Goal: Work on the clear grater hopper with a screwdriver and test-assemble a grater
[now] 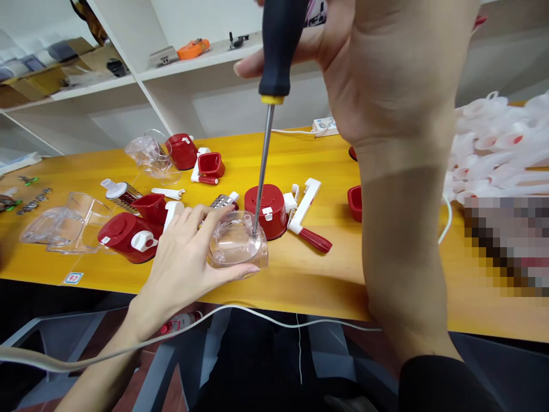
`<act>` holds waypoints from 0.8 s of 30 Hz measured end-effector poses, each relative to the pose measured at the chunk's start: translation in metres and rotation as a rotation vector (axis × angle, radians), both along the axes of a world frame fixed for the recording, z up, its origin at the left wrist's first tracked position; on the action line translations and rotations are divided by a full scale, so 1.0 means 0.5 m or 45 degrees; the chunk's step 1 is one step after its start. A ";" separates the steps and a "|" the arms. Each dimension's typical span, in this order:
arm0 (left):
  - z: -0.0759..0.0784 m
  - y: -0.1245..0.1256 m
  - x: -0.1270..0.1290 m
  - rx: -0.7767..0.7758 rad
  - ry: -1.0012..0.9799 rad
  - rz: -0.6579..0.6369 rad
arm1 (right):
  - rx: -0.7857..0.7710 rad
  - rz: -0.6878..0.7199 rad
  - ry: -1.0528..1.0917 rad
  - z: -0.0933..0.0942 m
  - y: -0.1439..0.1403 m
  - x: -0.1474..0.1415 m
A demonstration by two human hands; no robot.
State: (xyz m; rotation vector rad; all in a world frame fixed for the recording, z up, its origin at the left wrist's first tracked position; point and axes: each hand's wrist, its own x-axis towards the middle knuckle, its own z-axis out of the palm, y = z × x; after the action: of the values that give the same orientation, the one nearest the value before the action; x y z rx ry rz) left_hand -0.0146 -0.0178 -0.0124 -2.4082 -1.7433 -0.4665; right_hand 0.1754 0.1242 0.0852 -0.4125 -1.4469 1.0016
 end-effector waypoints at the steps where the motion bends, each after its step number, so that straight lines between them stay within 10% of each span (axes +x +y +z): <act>1: 0.001 -0.001 0.001 -0.008 -0.013 0.003 | 0.020 0.014 -0.039 -0.002 0.002 0.000; 24: 0.008 0.001 -0.015 -0.147 -0.305 -0.071 | -0.028 0.117 -0.114 -0.011 0.023 0.017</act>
State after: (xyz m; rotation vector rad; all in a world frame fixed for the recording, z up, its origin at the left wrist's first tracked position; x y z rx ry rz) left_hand -0.0223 -0.0172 -0.0084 -2.5793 -1.8458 -0.7069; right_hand 0.1840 0.1358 0.0798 -0.4145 -1.5477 1.0854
